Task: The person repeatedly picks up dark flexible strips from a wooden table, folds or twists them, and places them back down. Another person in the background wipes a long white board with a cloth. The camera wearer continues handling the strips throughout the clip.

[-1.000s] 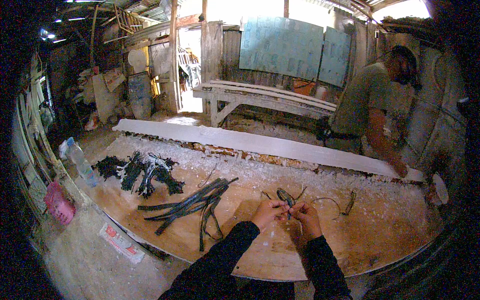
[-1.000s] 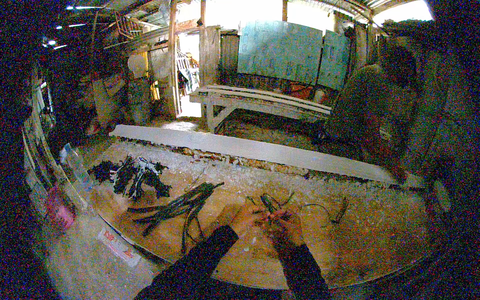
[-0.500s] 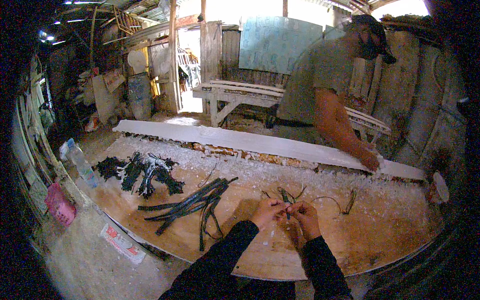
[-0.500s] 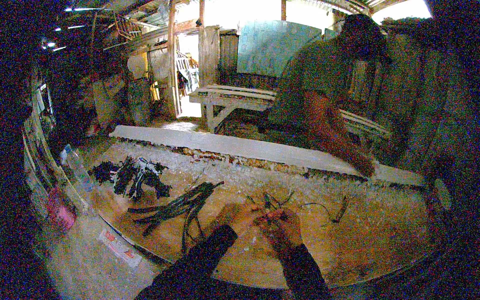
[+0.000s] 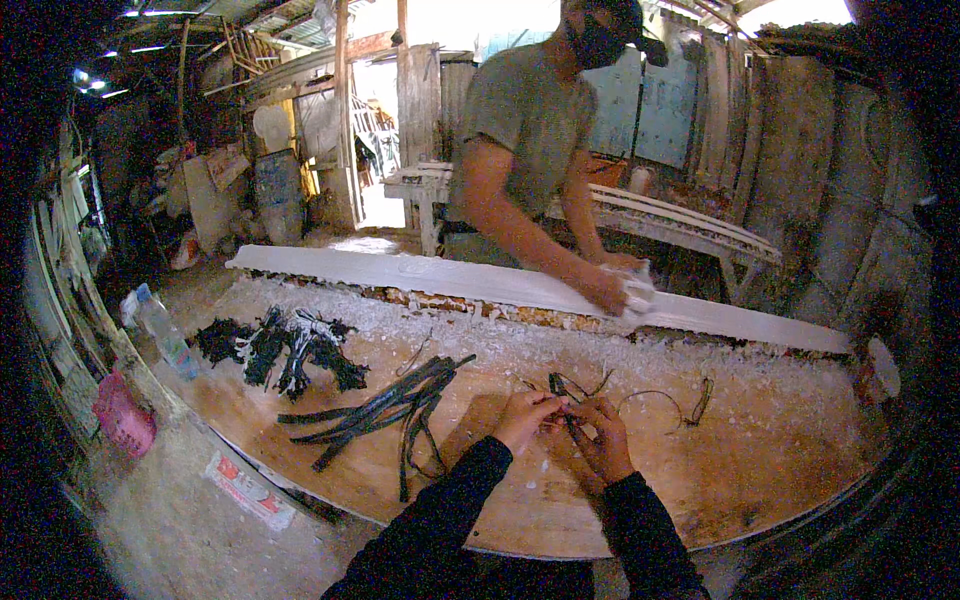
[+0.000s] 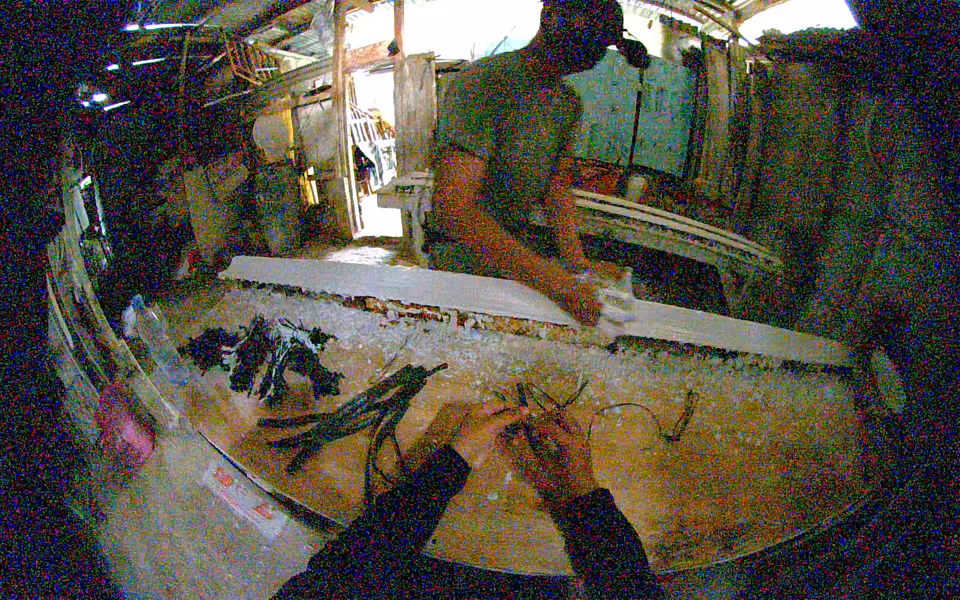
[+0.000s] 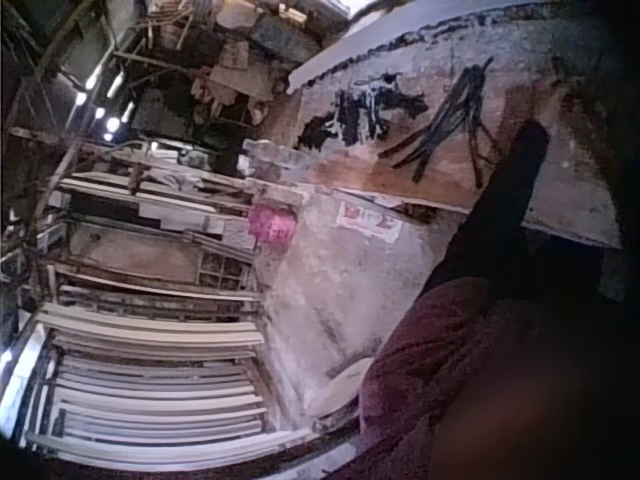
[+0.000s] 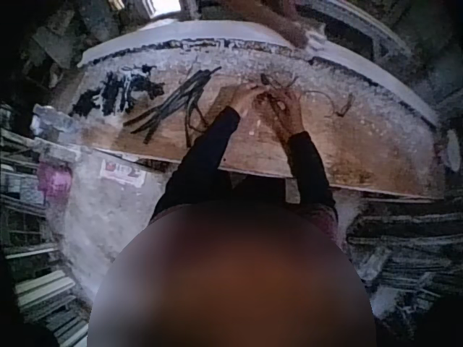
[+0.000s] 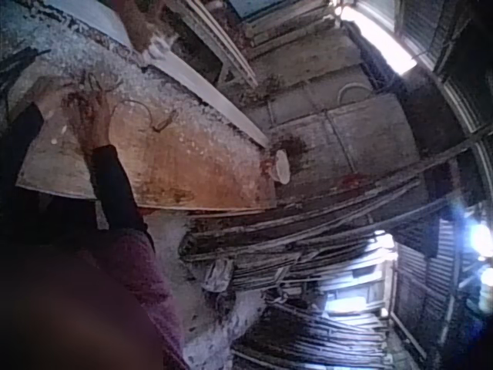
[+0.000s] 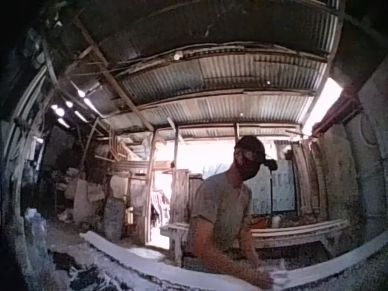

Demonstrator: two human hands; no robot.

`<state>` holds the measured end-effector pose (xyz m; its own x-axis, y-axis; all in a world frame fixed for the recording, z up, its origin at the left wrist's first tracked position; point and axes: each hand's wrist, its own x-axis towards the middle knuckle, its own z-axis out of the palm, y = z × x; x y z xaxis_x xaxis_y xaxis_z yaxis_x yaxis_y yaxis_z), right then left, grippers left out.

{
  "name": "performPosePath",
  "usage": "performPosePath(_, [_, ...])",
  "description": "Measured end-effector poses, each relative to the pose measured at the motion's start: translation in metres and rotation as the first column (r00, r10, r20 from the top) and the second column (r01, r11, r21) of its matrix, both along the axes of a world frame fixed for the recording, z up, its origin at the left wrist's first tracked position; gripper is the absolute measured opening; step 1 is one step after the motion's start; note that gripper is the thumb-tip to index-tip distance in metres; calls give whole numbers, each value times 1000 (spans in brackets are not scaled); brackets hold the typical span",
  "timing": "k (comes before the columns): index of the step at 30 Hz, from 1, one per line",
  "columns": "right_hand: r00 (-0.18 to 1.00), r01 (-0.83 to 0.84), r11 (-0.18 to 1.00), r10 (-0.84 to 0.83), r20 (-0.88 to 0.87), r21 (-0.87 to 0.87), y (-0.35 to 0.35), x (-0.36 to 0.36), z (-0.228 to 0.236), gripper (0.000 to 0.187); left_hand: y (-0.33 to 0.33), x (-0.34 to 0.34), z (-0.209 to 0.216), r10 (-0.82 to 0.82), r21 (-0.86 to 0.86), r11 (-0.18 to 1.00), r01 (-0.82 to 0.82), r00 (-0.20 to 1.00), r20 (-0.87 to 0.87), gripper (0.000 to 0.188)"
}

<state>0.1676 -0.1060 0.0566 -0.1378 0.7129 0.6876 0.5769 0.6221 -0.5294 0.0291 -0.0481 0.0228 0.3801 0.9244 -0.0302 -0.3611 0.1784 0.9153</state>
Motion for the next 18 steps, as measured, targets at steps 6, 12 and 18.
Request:
performPosePath(6, [1000,-17,999,16,16,34,2,3,-2,23,1,3,-1,9,13,1000,-9,1000,18,23])
performPosePath(12, [980,-94,990,74,-185,-104,-7,-1,5,18,3,3,-5,-46,53,997,47,998,-31,23])
performPosePath(18, [983,101,993,-109,-147,-60,4,5,-9,11,8,8,-15,-37,96,995,37,999,-4,20])
